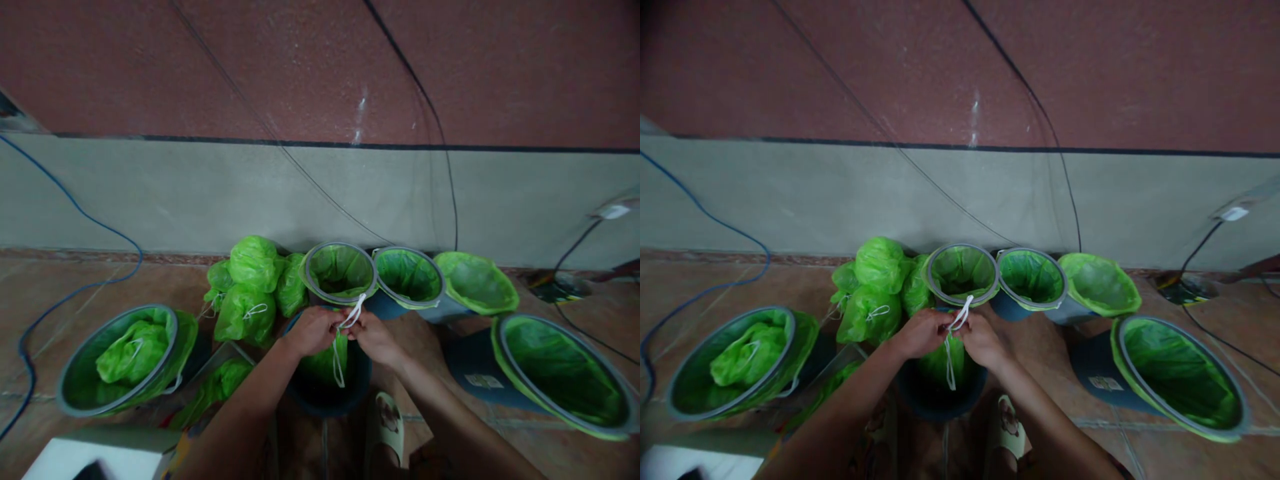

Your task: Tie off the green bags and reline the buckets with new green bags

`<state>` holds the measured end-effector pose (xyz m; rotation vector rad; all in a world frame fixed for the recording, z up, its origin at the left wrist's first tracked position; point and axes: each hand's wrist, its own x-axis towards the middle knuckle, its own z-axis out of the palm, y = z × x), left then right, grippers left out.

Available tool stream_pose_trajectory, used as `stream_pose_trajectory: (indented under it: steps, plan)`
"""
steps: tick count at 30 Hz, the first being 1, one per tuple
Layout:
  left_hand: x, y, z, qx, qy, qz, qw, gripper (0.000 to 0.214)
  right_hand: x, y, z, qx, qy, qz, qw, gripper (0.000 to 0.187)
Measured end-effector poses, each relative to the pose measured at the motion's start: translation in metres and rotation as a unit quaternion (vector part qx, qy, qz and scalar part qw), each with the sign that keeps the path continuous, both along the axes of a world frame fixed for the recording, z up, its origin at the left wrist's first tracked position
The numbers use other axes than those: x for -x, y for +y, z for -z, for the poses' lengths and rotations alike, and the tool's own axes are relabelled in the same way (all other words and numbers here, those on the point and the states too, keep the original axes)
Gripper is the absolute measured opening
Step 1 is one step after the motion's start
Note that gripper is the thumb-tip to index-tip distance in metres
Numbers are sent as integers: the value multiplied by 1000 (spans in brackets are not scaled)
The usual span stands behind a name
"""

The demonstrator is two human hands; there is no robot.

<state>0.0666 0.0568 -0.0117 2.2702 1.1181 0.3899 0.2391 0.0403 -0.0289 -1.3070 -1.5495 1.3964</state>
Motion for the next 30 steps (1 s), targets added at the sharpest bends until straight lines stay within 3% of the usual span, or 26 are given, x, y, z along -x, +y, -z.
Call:
stream_pose_trajectory:
  steps: [6, 12, 18, 21, 27, 30]
  plan:
    - [2, -2, 2, -94, 19, 10, 995, 35, 7, -3, 2, 117, 99, 31, 988, 15]
    - [5, -4, 7, -195, -15, 5, 981, 34, 9, -4, -3, 138, 164, 45, 976, 18]
    - [5, -4, 9, -213, -112, -34, 970, 25, 12, -5, -24, 165, 171, 55, 970, 19]
    - [2, -2, 10, -198, -160, -82, 964, 24, 12, -3, -21, 119, 144, 74, 980, 20]
    - [-1, 0, 14, -149, -178, -101, 967, 24, 4, 3, -15, -79, -12, 135, 988, 18]
    - [-1, 2, 13, -122, -170, -99, 973, 25, 0, 5, -14, -73, -25, 142, 987, 19]
